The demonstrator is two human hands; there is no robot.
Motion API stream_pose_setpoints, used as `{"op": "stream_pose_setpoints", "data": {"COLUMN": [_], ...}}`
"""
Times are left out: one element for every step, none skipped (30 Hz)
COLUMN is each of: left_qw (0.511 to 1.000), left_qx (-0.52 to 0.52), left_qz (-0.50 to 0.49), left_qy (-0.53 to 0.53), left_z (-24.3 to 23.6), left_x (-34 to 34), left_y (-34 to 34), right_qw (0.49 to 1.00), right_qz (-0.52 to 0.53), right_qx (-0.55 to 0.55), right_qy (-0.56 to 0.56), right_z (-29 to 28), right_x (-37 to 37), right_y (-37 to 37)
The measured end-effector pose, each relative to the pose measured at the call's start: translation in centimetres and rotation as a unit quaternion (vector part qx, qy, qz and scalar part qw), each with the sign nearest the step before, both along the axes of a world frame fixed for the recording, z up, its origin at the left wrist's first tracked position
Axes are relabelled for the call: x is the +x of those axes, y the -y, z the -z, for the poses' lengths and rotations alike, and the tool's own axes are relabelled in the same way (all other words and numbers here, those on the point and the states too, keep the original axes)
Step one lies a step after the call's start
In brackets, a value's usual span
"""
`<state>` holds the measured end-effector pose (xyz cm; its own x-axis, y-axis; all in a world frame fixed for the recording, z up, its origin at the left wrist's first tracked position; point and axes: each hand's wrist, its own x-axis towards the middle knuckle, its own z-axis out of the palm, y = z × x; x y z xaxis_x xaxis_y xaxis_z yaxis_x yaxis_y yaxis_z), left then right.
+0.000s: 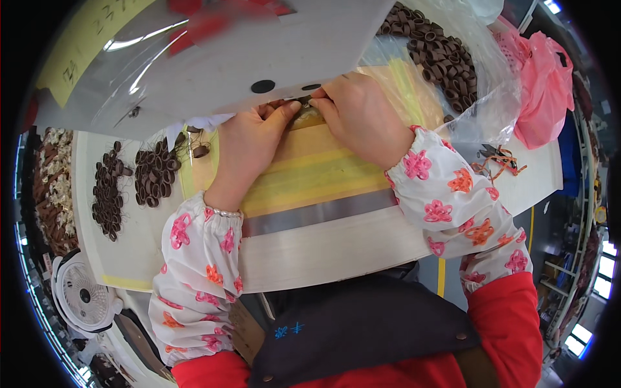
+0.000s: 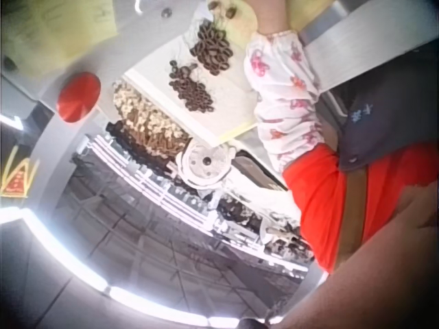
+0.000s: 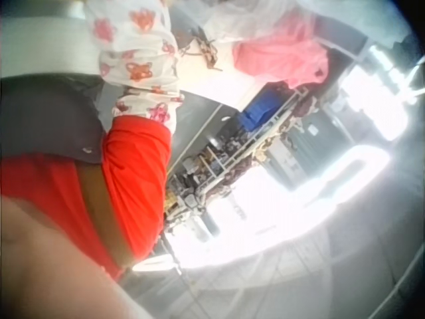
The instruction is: The recorder is using an industrial sewing machine to sew small leather labels onto fabric or other leather pieces.
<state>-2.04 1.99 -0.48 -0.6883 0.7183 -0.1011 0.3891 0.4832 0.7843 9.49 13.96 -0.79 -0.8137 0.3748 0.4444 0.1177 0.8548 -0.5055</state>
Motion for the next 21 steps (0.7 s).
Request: {"op": "stream_pose_setpoints", "data": {"left_qw": [1.0, 0.999, 0.999, 0.999, 0.999, 0.999, 1.0, 1.0, 1.0, 1.0, 1.0, 0.999, 0.999, 0.999, 0.999, 0.999, 1.0, 1.0, 1.0, 1.0, 0.999], "left_qx": [0.019, 0.039, 0.041, 0.043, 0.044, 0.032, 0.021, 0.009, 0.011, 0.013, 0.014, 0.025, 0.036, 0.046, 0.039, 0.034, 0.028, 0.028, 0.029, 0.03, 0.034], "left_qz": [-0.006, -0.011, -0.013, -0.012, -0.012, -0.009, -0.006, -0.003, -0.008, -0.014, -0.019, -0.018, -0.017, -0.015, -0.01, -0.007, -0.003, -0.002, 0.001, 0.005, 0.006], "left_qy": [0.007, 0.014, 0.012, 0.009, 0.006, 0.006, 0.006, 0.006, 0.0, -0.009, -0.017, -0.011, -0.005, 0.002, 0.004, 0.006, 0.007, 0.003, -0.002, -0.008, -0.034], "left_z": [0.6, 0.9, 1.0, 1.1, 1.0, 0.6, -0.2, -0.6, -0.4, 0.0, 0.4, 0.6, 0.8, 0.8, 0.9, 0.8, 0.7, 0.7, 0.7, 0.6, 0.6], "left_x": [-0.3, -0.5, -0.5, -0.5, -0.5, -0.3, 0.3, 0.6, 0.4, 0.2, 0.0, -0.1, -0.3, -0.4, -0.3, -0.1, 0.1, 0.1, 0.1, 0.1, 0.1], "left_y": [0.2, 0.3, 0.4, 0.4, 0.4, 0.3, 0.0, -0.2, -0.2, -0.1, 0.0, 0.2, 0.3, 0.4, 0.3, 0.2, 0.1, 0.1, -0.1, -0.2, -0.1], "right_qw": [1.0, 1.0, 1.0, 1.0, 0.999, 0.999, 0.999, 0.998, 0.999, 0.999, 0.999, 0.999, 0.999, 0.999, 0.999, 0.999, 0.998, 0.999, 0.999, 0.999, 0.999], "right_qz": [-0.003, -0.007, -0.007, -0.005, -0.003, -0.002, 0.0, 0.002, 0.0, -0.002, -0.003, -0.012, -0.02, -0.028, -0.023, -0.02, -0.016, -0.016, -0.014, -0.011, -0.014], "right_qx": [-0.001, -0.001, -0.013, -0.026, -0.039, -0.046, -0.052, -0.058, -0.053, -0.048, -0.044, -0.037, -0.03, -0.023, -0.037, -0.048, -0.06, -0.051, -0.04, -0.03, -0.032], "right_qy": [-0.001, -0.003, 0.002, 0.007, 0.012, 0.008, 0.003, -0.001, 0.006, 0.01, 0.015, 0.007, -0.002, -0.01, -0.004, 0.002, 0.007, 0.005, 0.003, 0.001, 0.007], "right_z": [-0.1, -0.2, -0.2, 0.0, 0.1, 0.1, 0.2, 0.2, 0.1, 0.1, 0.0, 0.2, 0.4, 0.6, 0.6, 0.5, 0.4, 0.5, 0.7, 1.0, 1.1], "right_x": [-0.1, -0.2, -0.2, -0.3, -0.4, -0.3, -0.2, 0.0, 0.0, -0.1, -0.2, -0.3, -0.6, -0.6, -0.5, -0.3, -0.2, -0.2, -0.1, -0.1, -0.1], "right_y": [0.1, 0.2, 0.2, 0.2, 0.1, 0.0, -0.3, -0.4, -0.4, -0.3, -0.3, -0.2, -0.2, -0.3, -0.3, -0.4, -0.5, -0.5, -0.7, -0.7, -0.6]}}
